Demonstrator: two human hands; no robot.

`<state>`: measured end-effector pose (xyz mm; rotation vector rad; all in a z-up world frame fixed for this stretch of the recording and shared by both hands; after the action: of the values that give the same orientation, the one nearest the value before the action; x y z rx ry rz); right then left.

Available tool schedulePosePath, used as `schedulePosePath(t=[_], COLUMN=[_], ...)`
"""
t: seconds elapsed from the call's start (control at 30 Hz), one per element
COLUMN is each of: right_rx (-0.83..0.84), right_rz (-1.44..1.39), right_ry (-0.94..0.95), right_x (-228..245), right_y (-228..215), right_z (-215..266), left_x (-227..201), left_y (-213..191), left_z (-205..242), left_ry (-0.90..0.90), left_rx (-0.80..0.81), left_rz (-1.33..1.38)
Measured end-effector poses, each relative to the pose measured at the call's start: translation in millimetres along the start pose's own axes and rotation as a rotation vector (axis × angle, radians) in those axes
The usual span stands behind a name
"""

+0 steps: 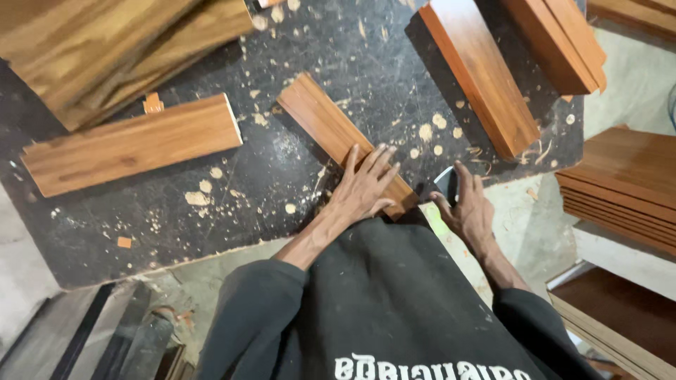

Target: The person smooths multiple rectangular wooden planks on a workbench using a hand plane. They repeatedly pick up planks, plane their surfaces, and set them aside, generating wood shavings throughout the process.

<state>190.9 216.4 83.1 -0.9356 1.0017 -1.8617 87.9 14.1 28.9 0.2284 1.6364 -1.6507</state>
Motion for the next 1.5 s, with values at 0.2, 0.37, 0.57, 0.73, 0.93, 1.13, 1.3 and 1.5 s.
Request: schedulePosePath(t=[0.2, 0.37, 0.57, 0.73, 0.93, 1.13, 1.3, 1.5], right_rx=[0.219, 0.111, 0.183, 0.129, 0.099, 0.118, 0.341, 0.525], right_rz=[0.182, 0.171, 0.156, 0.21, 0.194, 0.242, 0.442, 0.726], right_ry=[0.097, -0.155, -0.256, -0.358, -0.445, -0.543, -0.863, -1.307], right_x=[31.2, 100.0, 147.9, 200.0, 239.1, 259.7, 271.9, 301.7], right_y=[26.9, 26.2, 1.7, -1.3, -4.4, -6.6, -7.2, 6.3], right_z=[16.9, -34.4, -76.9, -137.3, -192.2, -228.9, -269.8, -305.8], left_x=[52.8, 144.2, 173.3, 180.4, 185.8, 194.2, 193.3, 188.9], left_y=[-38.1, -106.8, -105.1, -93.5, -98.5, -89.6, -92.2, -87.3], left_z=[-2.5, 19.0, 10.0, 11.2, 6.6, 1.7, 9.7, 3.9], left_ry=[-0.191, -0.578, -0.556, -0.522, -0.502, -0.544, -0.504, -0.519], left_rx=[-0.401, -0.88, -0.829, -0.856, -0.815, -0.772, -0.709, -0.933], left_rz=[-0.188, -0.127, 0.204, 0.238, 0.26, 0.302, 0.287, 0.199])
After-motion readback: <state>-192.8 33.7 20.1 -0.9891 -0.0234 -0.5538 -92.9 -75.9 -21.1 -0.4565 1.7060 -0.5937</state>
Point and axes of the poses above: each hand's wrist, its own z-axis away from the middle knuckle, its own y-axis out of the palm, x = y × z, the point moved 6 cm from there along -z, towards the middle knuckle, and after that the axes turned 12 degrees about x, right-handed, at the moved point
